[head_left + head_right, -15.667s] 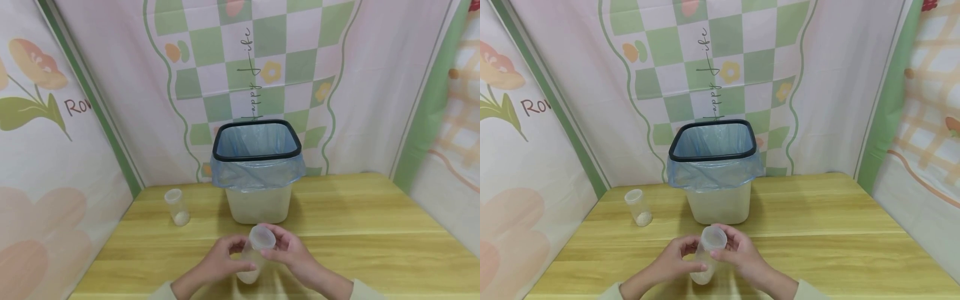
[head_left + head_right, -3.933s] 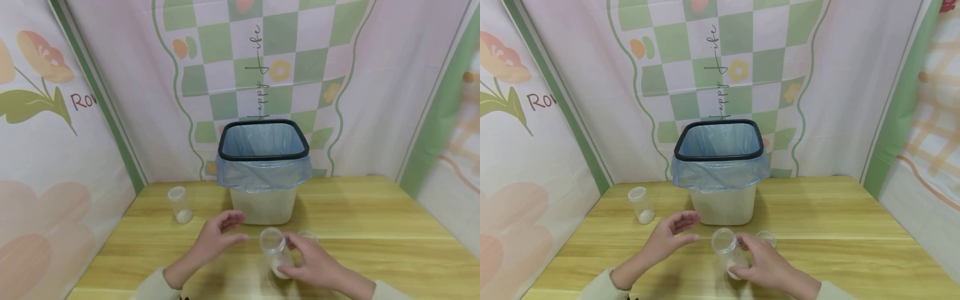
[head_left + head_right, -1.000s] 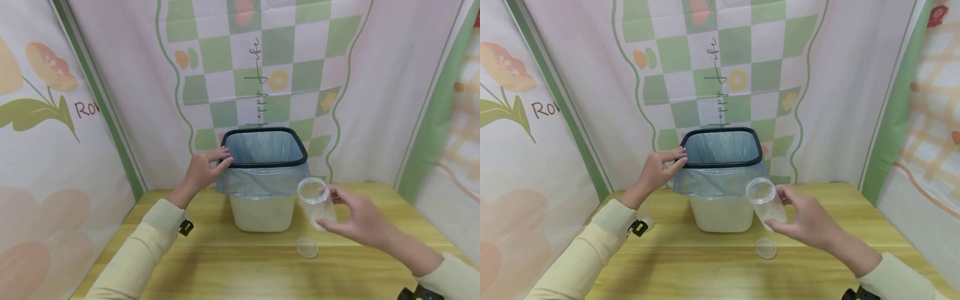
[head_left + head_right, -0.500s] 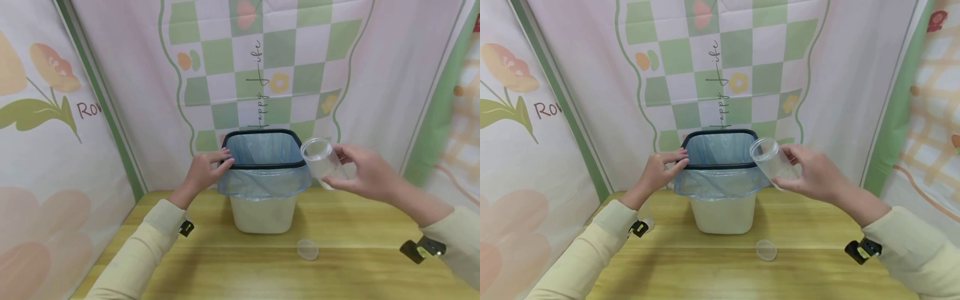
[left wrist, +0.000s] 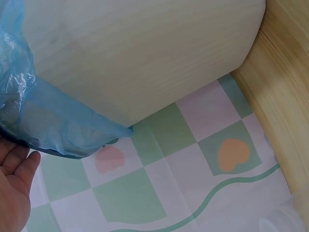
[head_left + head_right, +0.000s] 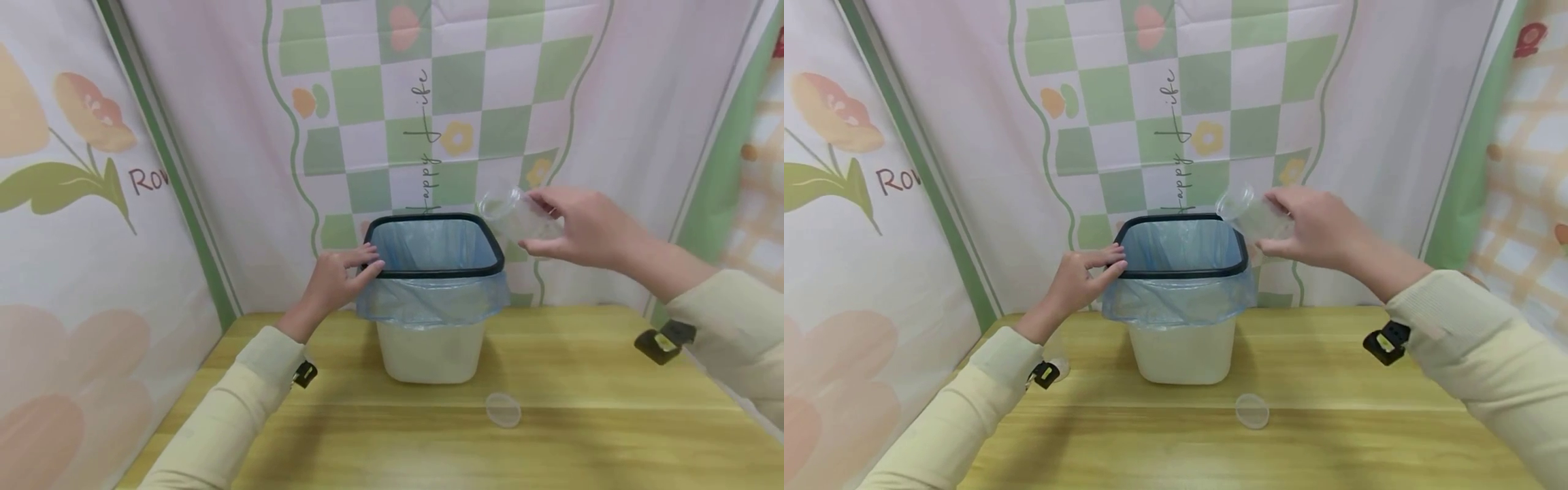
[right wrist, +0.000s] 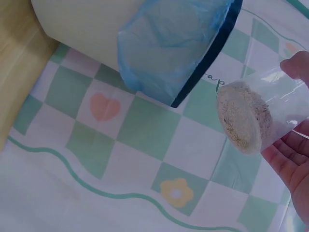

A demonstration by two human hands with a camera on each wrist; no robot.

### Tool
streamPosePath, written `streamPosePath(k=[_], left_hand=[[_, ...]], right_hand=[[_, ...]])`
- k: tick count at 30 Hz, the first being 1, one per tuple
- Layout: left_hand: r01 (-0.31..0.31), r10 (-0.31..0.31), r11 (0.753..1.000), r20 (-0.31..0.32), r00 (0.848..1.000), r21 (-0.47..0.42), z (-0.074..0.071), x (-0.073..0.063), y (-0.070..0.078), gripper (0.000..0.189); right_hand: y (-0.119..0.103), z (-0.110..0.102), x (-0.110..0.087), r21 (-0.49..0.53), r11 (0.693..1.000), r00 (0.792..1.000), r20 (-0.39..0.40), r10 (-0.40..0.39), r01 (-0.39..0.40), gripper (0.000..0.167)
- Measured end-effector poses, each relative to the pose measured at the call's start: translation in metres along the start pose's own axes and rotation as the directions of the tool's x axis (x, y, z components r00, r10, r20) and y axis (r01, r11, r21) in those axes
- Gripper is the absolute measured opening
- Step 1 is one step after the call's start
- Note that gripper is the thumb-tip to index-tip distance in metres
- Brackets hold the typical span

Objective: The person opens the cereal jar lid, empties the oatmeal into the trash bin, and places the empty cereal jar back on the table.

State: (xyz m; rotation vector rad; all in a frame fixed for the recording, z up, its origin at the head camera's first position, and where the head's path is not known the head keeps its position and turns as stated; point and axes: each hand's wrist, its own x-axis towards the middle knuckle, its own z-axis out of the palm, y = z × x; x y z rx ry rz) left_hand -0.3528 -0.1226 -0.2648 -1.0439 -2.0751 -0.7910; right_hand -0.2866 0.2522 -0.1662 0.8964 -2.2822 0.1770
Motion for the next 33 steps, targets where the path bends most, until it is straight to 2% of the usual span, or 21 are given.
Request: streamPosePath(k=[6,13,19,27,33], left_hand=[[0.0,0.0,1.0,-0.001,1.0,0.003,0.001,0.001,-0.001,0.028],[0.002,-0.002,1.0,0.004,1.0,0.021,0.001,0.0,0.0,0.029],[0.022,-0.022,1.0,0.019,1.0,0.012,0.0,0.0,0.001,0.029],[0.029,-0.029,1.0,0.028,0.999,-0.006,0.001,0.0,0.001,0.028],[0.02,-0.02,1.0,0.019,1.0,-0.004,0.001,0.0,0.001,0.028]], right_hand=[[0.002,-0.003,0.019,-0.065,0.997,0.997,0.071,0.037,-0.032,0.056],[0.004,-0.002,0.037,-0.132,0.991,0.982,0.185,0.047,-0.022,0.062],[0.004,-0.001,0.047,-0.208,0.978,0.969,0.246,0.02,0.033,0.065],[0.003,0.005,0.058,-0.258,0.957,0.957,0.283,-0.058,0.134,0.06],[0.005,0.012,0.066,-0.31,0.93,0.945,0.312,-0.097,0.197,0.052]])
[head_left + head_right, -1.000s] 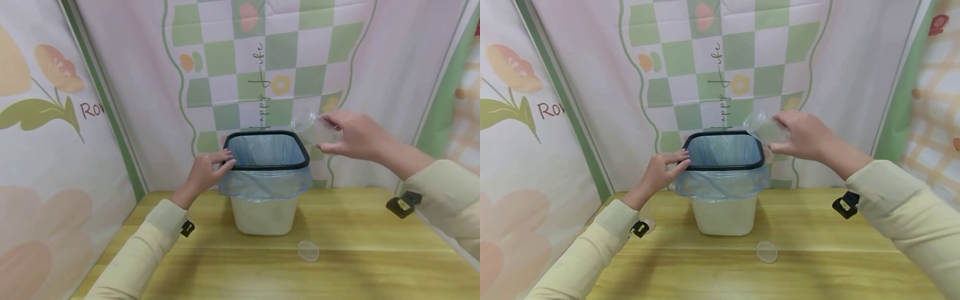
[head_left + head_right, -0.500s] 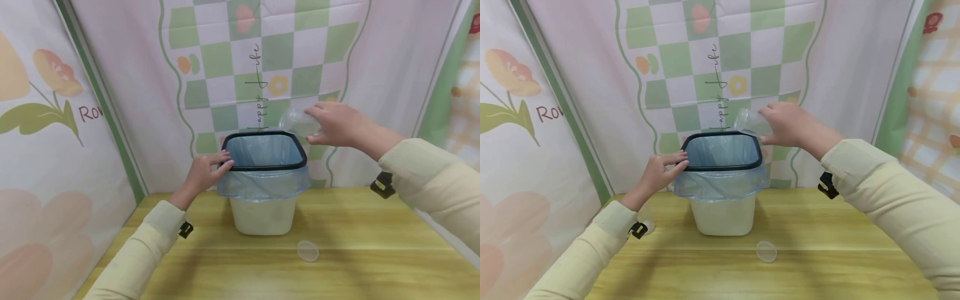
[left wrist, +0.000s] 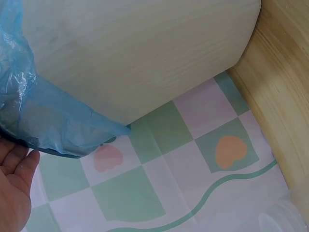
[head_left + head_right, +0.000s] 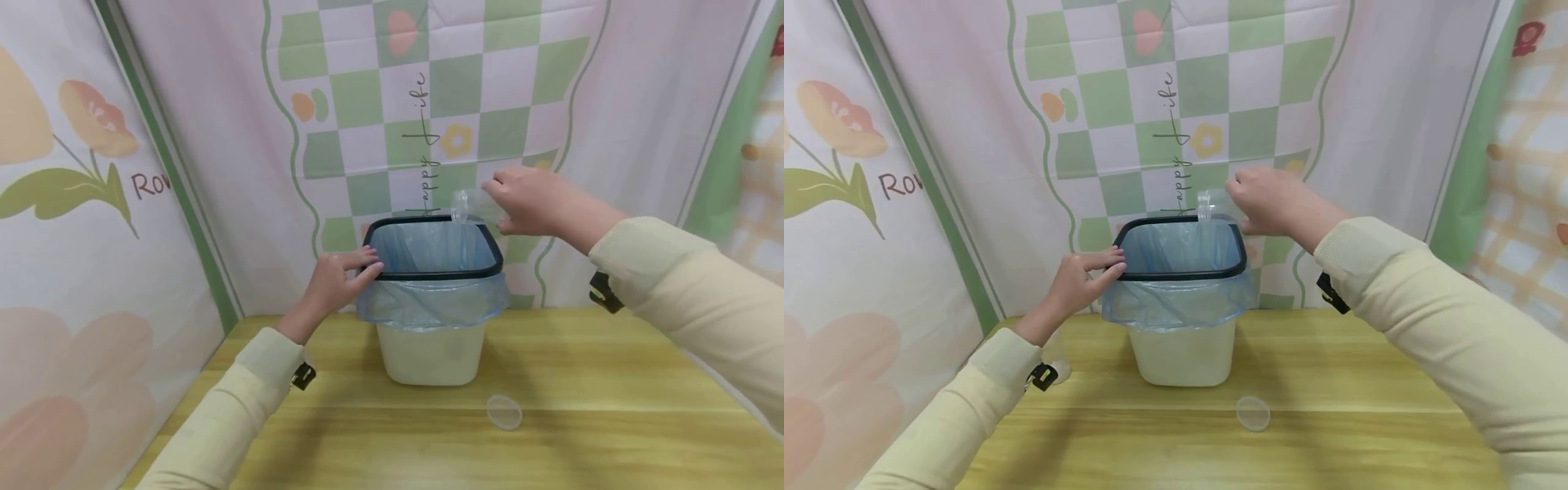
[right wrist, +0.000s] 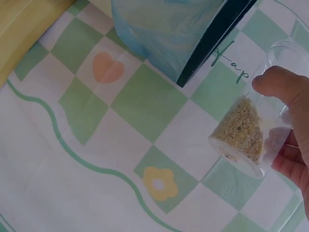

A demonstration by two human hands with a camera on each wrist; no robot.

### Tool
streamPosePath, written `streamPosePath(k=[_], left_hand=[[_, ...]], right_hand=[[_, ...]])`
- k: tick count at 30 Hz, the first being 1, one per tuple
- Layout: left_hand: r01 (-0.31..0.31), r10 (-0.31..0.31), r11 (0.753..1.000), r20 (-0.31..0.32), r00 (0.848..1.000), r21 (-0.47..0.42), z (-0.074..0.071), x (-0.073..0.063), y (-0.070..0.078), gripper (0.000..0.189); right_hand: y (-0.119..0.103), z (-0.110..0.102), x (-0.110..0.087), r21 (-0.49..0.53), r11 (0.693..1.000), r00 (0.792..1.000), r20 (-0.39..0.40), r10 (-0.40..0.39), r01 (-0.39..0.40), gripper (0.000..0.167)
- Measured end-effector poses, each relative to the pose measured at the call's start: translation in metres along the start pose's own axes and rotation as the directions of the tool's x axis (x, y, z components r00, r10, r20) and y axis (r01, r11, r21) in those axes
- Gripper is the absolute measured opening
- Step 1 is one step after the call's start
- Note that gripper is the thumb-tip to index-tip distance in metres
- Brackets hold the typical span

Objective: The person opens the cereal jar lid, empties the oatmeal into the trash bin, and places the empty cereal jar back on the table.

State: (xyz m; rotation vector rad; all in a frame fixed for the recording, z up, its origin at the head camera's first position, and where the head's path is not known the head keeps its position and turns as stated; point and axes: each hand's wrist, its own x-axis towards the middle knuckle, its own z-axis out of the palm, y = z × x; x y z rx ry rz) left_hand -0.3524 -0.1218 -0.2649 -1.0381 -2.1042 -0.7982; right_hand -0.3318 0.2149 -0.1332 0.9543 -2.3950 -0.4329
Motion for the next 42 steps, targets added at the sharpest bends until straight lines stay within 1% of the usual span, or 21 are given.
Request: streamPosePath(k=[7,14,18,24,28,36,42], left_hand=[[-0.001,0.001,1.0,0.001,1.0,0.006,-0.001,0.0,0.0,0.028],[0.003,-0.003,1.0,0.0,1.0,0.006,0.0,0.001,0.001,0.029],[0.011,-0.011,1.0,0.003,1.0,0.011,0.0,0.001,0.001,0.029],[0.025,-0.025,1.0,0.002,1.0,0.004,0.0,0.002,0.002,0.028],[0.023,-0.023,1.0,-0.003,1.0,0.005,-0.001,0.001,0.002,0.027],[0.027,-0.027,1.0,0.003,1.0,-0.009,-0.001,0.0,0.001,0.027],[0.038,-0.038,0.999,0.01,0.999,-0.01,-0.001,0.001,0.001,0.028]], right_hand=[[0.0,0.006,0.008,-0.078,0.996,0.998,0.056,-0.038,0.042,0.042],[-0.001,0.011,0.015,-0.124,0.989,0.994,0.084,-0.072,0.082,0.042],[-0.003,0.014,0.018,-0.167,0.98,0.992,0.079,-0.099,0.111,0.038],[-0.008,0.016,0.023,-0.198,0.97,0.989,0.045,-0.138,0.144,0.026],[-0.01,0.019,0.027,-0.229,0.96,0.987,0.047,-0.154,0.161,0.024],[-0.013,0.024,0.029,-0.313,0.929,0.98,0.069,-0.186,0.198,0.022],[-0.015,0.025,0.029,-0.337,0.915,0.975,0.065,-0.213,0.223,0.017]])
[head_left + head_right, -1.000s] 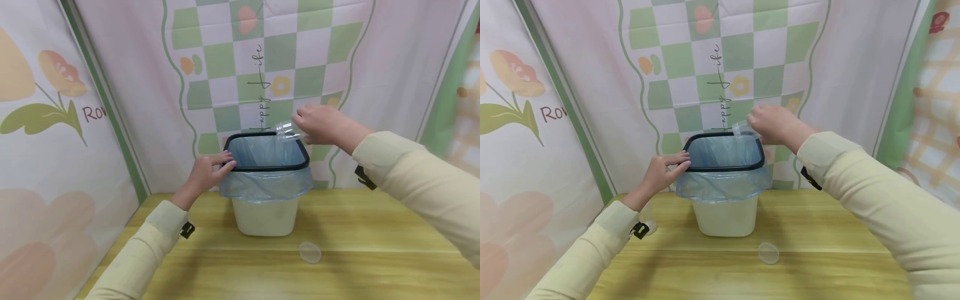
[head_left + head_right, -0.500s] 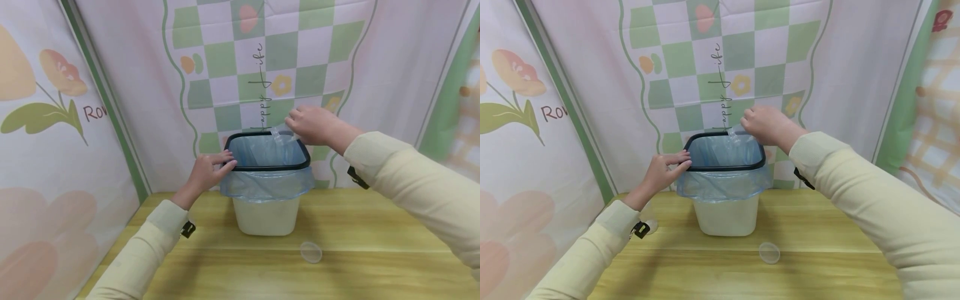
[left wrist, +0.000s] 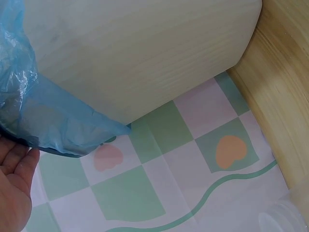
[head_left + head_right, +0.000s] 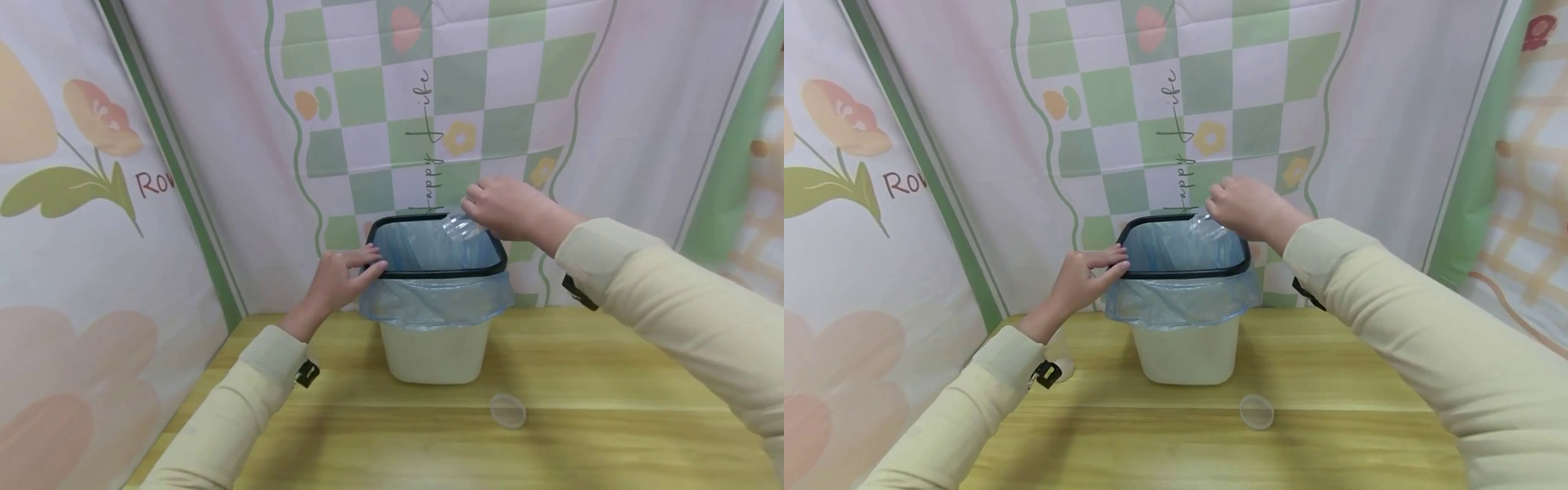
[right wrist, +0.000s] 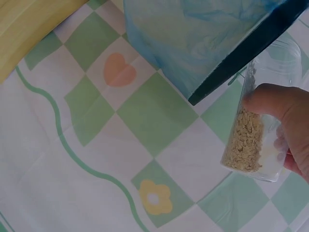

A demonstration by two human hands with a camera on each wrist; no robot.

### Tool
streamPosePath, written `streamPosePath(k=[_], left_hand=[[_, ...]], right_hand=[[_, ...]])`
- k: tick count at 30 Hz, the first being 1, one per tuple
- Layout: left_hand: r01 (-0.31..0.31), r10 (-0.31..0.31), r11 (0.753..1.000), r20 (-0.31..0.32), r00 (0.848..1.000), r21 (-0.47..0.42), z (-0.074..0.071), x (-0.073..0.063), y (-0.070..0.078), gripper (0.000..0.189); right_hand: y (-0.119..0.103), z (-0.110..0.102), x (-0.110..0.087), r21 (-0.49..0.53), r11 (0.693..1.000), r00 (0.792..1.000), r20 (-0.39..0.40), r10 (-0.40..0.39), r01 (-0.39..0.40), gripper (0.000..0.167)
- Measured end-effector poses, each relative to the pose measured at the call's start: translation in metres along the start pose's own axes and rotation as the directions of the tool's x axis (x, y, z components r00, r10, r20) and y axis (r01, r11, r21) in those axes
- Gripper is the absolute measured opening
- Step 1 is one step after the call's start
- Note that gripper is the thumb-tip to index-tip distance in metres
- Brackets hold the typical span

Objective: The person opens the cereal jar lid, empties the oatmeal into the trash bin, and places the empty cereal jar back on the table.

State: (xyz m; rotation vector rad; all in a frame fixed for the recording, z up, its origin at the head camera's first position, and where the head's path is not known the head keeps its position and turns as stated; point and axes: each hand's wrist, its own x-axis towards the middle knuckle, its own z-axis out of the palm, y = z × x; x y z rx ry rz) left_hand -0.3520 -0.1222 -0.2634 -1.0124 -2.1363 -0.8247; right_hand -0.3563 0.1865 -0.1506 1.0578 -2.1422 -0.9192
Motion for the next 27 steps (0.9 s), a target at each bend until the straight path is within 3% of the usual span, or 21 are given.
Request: streamPosePath(k=[10,27], left_hand=[[0.012,-0.012,1.0,0.009,1.0,0.003,-0.0001,0.0003,-0.001,0.03],[0.01,-0.01,1.0,0.013,1.0,0.009,-0.0011,0.0008,-0.0004,0.029]], right_hand=[[-0.0044,0.0029,0.0023,-0.019,0.999,0.999,-0.026,-0.03,0.029,0.018],[-0.0089,0.0039,0.0073,-0.099,0.993,0.998,0.014,-0.058,0.059,0.026]])
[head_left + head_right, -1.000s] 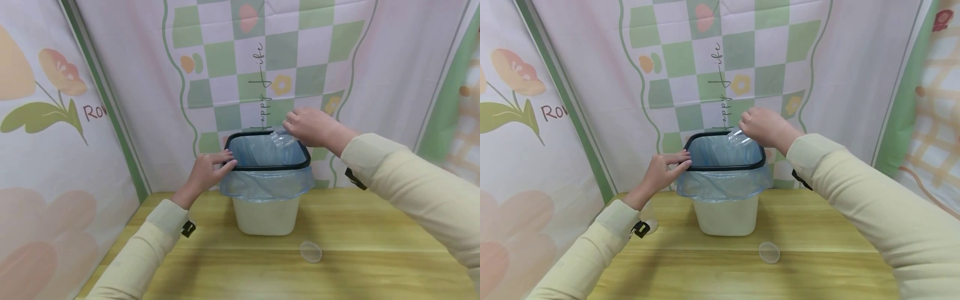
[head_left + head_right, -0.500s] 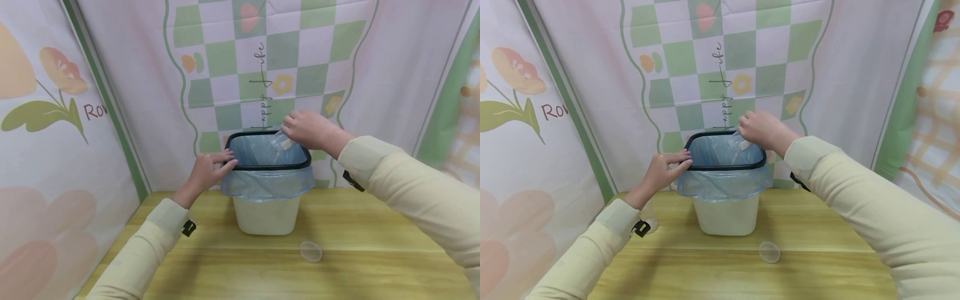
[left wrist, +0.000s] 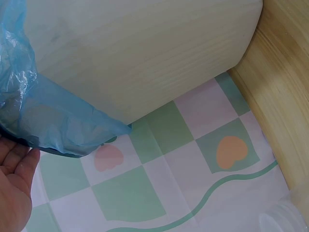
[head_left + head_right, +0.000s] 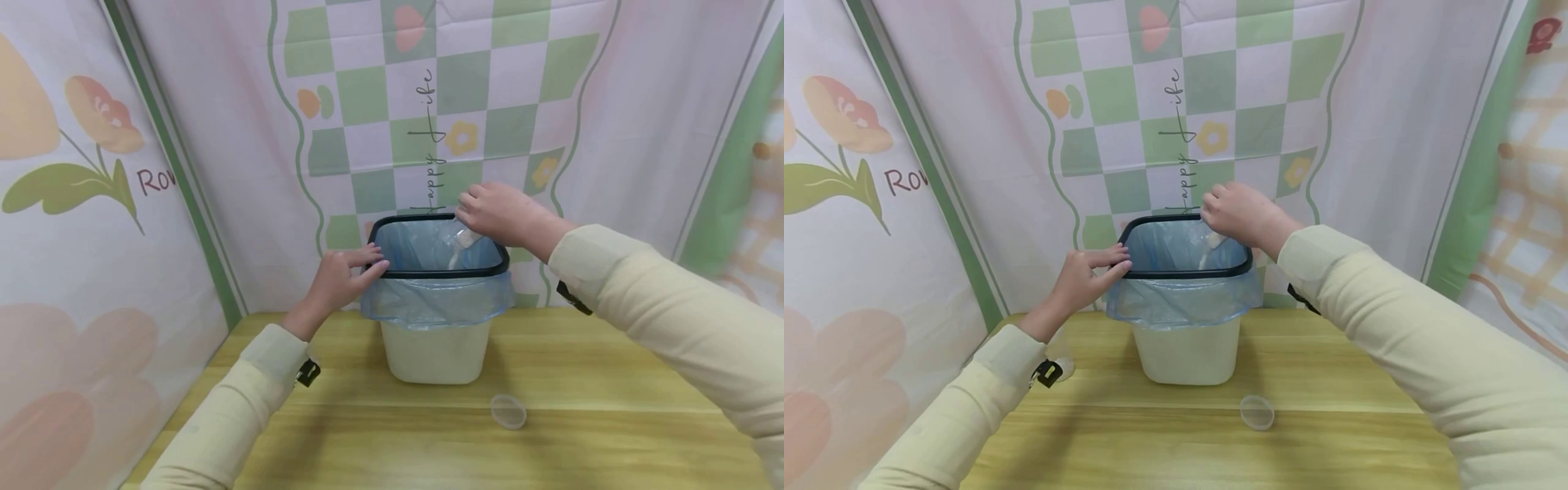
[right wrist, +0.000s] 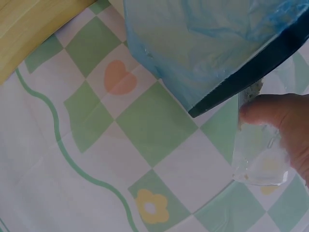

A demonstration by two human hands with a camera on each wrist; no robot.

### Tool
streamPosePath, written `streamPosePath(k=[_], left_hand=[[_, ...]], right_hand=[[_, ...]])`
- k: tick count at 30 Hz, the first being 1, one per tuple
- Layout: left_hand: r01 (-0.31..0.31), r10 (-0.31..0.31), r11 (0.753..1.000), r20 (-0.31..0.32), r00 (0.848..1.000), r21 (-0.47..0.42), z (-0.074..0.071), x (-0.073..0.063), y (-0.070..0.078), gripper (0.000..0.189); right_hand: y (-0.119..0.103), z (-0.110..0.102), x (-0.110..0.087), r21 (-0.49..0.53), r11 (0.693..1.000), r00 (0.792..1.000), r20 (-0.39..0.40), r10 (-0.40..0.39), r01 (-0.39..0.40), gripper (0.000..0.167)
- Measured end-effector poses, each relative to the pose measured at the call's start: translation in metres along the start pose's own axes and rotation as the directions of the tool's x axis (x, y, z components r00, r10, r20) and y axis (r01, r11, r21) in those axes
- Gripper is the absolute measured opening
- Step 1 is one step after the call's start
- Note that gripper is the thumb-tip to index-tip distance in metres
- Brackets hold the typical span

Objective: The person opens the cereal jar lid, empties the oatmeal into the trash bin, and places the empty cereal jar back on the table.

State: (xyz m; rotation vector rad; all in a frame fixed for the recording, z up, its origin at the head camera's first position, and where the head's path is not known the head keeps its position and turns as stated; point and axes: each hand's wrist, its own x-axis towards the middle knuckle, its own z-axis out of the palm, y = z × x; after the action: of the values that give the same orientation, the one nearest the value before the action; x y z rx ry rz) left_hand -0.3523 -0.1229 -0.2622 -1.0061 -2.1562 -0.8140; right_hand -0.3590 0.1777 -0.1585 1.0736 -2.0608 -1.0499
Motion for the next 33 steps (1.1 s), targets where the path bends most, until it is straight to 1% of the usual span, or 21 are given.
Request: streamPosePath(k=[8,16,21,25,29,33], left_hand=[[0.01,-0.01,1.0,0.001,1.0,-0.001,0.0,-0.0008,0.0003,0.03],[0.001,-0.001,1.0,-0.004,1.0,0.0,0.0001,-0.001,0.0003,0.03],[-0.006,0.006,1.0,-0.007,1.0,0.003,0.0001,-0.0005,0.0002,0.031],[-0.008,0.008,1.0,-0.01,1.0,0.005,0.0002,-0.0003,-0.0004,0.03],[-0.011,0.012,1.0,-0.016,1.0,0.006,0.0006,-0.0001,-0.001,0.029],[-0.009,0.009,1.0,-0.014,1.0,-0.005,0.0008,0.0,-0.0006,0.029]], right_hand=[[-0.0028,0.002,0.0009,-0.101,0.994,0.999,-0.022,-0.043,0.04,0.023],[-0.0045,0.0014,0.002,-0.145,0.988,0.997,-0.041,-0.064,0.058,0.023],[-0.005,0.002,0.0037,-0.192,0.978,0.995,-0.049,-0.087,0.077,0.022],[-0.0051,0.0029,0.006,-0.214,0.973,0.991,-0.077,-0.11,0.091,0.018],[-0.0053,0.0031,0.0077,-0.247,0.963,0.986,-0.096,-0.139,0.111,0.019],[-0.0057,0.003,0.0077,-0.305,0.942,0.978,-0.101,-0.181,0.143,0.024]])
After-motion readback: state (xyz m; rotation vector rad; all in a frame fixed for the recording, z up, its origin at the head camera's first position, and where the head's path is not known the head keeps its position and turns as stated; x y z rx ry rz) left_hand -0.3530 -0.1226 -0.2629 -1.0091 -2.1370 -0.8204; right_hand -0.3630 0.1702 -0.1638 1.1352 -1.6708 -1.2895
